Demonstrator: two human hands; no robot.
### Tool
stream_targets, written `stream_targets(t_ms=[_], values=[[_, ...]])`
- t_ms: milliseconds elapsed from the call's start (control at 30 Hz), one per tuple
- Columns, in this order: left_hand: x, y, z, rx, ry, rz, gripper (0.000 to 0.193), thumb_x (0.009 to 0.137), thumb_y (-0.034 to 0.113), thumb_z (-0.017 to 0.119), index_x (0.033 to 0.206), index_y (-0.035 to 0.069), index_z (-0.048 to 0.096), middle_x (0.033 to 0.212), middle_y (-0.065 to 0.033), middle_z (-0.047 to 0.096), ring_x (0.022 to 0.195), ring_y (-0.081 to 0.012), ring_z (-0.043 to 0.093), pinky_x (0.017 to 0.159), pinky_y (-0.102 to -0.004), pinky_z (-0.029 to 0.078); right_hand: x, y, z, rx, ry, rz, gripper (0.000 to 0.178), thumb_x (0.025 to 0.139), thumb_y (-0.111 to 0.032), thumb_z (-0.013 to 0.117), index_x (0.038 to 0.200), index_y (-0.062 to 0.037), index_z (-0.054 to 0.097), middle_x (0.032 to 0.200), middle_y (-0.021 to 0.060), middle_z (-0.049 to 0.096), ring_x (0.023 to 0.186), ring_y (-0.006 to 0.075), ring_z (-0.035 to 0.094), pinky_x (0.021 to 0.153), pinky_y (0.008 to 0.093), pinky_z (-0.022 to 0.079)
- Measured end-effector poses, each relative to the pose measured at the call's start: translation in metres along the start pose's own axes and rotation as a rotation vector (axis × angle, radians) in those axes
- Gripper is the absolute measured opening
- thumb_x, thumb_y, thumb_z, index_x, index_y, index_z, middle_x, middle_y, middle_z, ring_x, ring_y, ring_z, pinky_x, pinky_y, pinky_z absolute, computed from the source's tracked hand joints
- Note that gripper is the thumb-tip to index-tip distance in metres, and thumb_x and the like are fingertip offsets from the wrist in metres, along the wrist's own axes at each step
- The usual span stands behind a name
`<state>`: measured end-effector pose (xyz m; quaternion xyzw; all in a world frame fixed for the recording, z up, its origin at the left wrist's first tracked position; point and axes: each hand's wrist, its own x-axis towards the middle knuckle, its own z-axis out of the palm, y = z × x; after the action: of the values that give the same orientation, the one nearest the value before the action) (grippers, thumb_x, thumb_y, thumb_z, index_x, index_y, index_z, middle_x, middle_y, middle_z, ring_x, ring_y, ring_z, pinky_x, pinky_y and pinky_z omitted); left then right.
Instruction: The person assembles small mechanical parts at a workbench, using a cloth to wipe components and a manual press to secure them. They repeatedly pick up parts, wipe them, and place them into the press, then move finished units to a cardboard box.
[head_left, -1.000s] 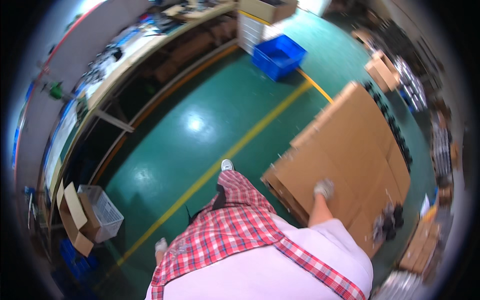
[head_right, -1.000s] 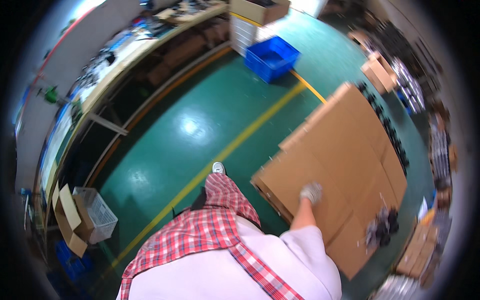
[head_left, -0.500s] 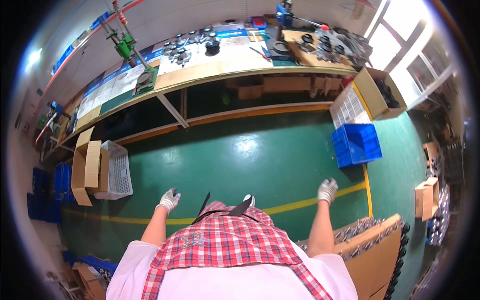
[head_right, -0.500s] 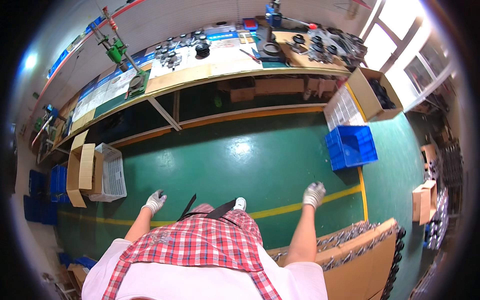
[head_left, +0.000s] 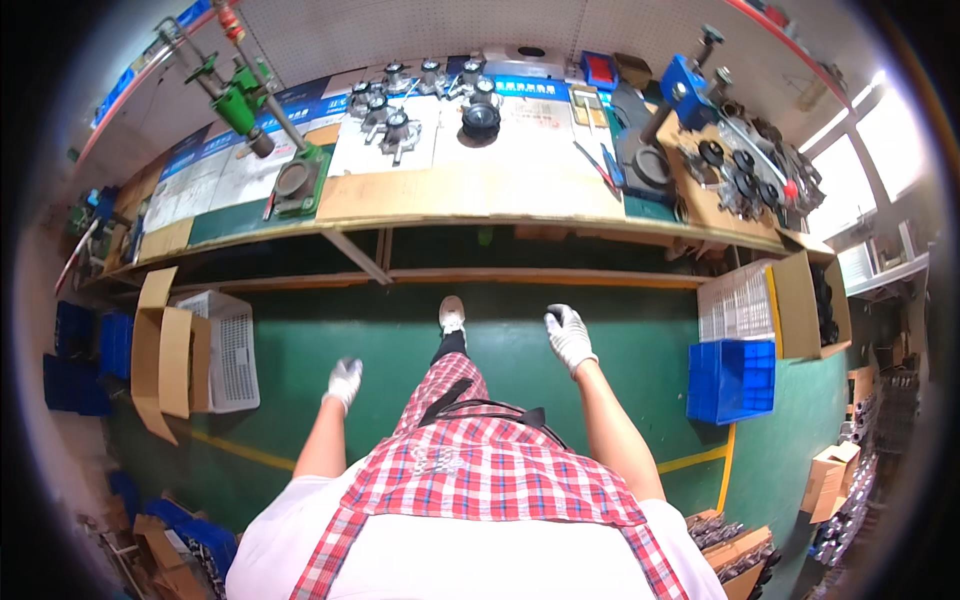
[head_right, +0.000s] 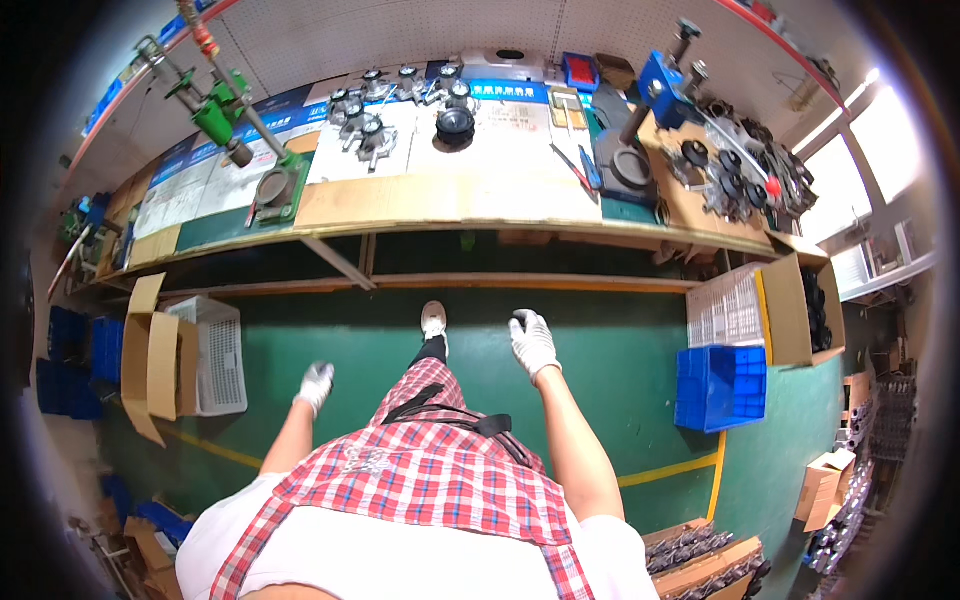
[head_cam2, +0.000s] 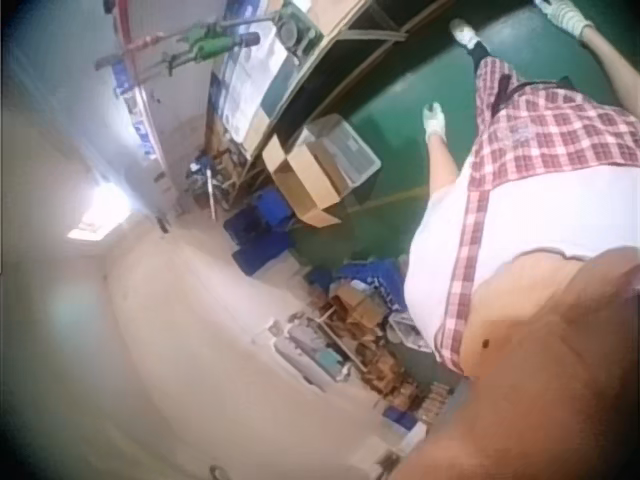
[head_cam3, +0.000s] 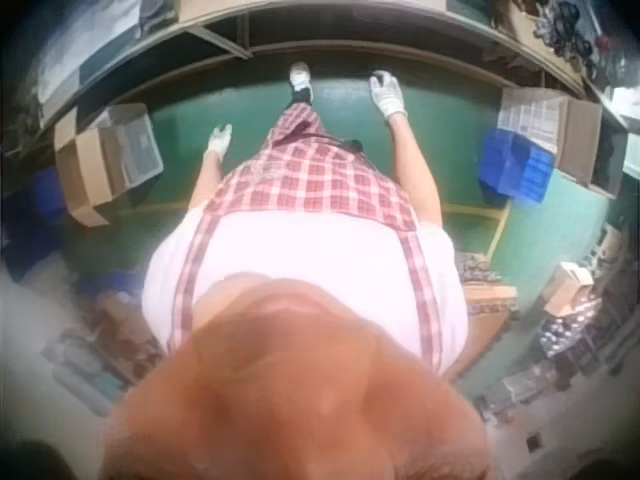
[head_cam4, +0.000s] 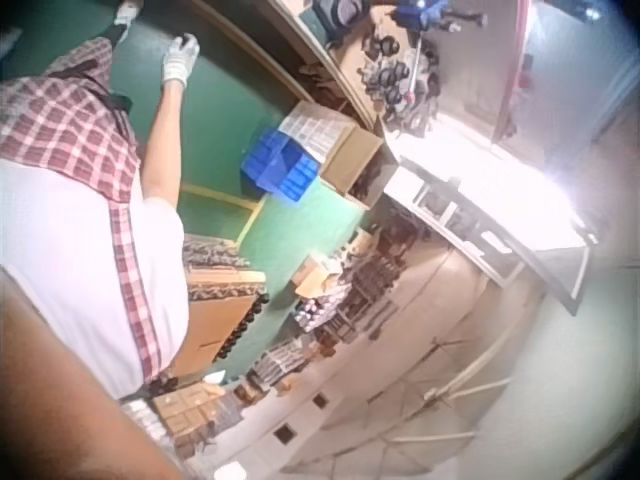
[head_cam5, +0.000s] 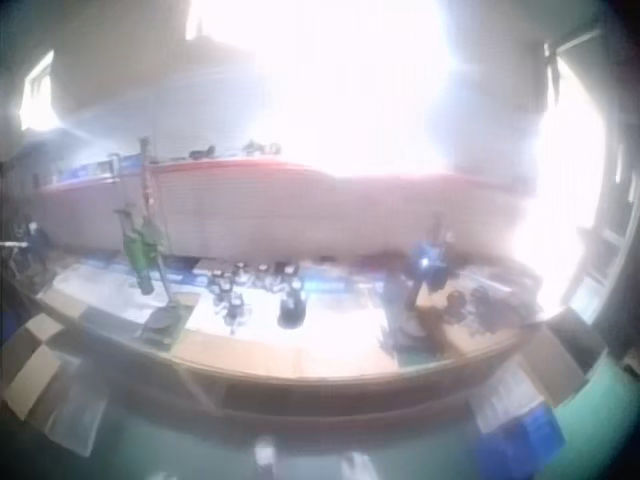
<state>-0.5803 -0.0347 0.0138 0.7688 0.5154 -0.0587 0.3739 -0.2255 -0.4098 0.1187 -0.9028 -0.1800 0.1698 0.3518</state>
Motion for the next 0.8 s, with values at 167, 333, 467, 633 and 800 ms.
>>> stream_targets(t_ms=[167,333,467,633,800], values=[[0.226,0.223,-0.072,0.071,0.154,0.384,0.047,0.097,0.029,0.057,0.133,-0.001,0.054,0.129,-0.0247,0.061,0.120,-0.0403,0.057,0.104,-0.0438,0.045,0.193,-0.078,0.029,0.102,-0.088,0.040,0.035,0.096,-0.030,0.059,0.119,-0.0036,0.062,0.116,0.0187,0.067,0.111,0.0360,0.062,0.097,0.0421,0.049],[0.355,0.434,-0.124,0.313,0.337,0.465,0.064,0.087,0.039,0.070,0.141,0.011,0.050,0.140,-0.0204,0.053,0.128,-0.0384,0.050,0.106,-0.0472,0.042,0.381,-0.152,0.057,0.286,-0.113,0.229,0.057,0.095,-0.042,0.063,0.129,0.0023,0.056,0.115,0.0178,0.067,0.103,0.0278,0.064,0.090,0.0367,0.051],[0.398,0.519,-0.134,0.651,0.176,0.423,0.090,0.076,0.051,0.076,0.150,0.016,0.040,0.149,-0.0201,0.045,0.127,-0.0411,0.053,0.106,-0.0458,0.044,0.497,-0.181,0.083,0.326,-0.006,0.470,0.098,0.076,-0.054,0.077,0.148,-0.0017,0.035,0.147,0.0274,0.043,0.134,0.0405,0.047,0.112,0.0422,0.040],[0.445,0.531,-0.107,0.823,0.005,0.362,0.088,0.076,0.042,0.079,0.149,0.013,0.040,0.135,-0.0253,0.055,0.119,-0.0365,0.060,0.099,-0.0439,0.050,0.570,-0.150,0.132,0.695,0.006,0.592,0.093,0.071,-0.033,0.089,0.143,-0.0010,0.039,0.130,0.0234,0.059,0.111,0.0344,0.064,0.095,0.0428,0.054],[0.452,0.516,-0.097,0.587,0.060,0.335,0.076,0.076,0.031,0.081,0.142,0.015,0.046,0.136,-0.0244,0.050,0.116,-0.0401,0.059,0.097,-0.0460,0.051,0.561,-0.138,0.093,1.150,0.049,0.715,0.054,0.075,-0.020,0.088,0.119,-0.0086,0.058,0.105,0.0115,0.069,0.087,0.0294,0.069,0.063,0.0465,0.061]])
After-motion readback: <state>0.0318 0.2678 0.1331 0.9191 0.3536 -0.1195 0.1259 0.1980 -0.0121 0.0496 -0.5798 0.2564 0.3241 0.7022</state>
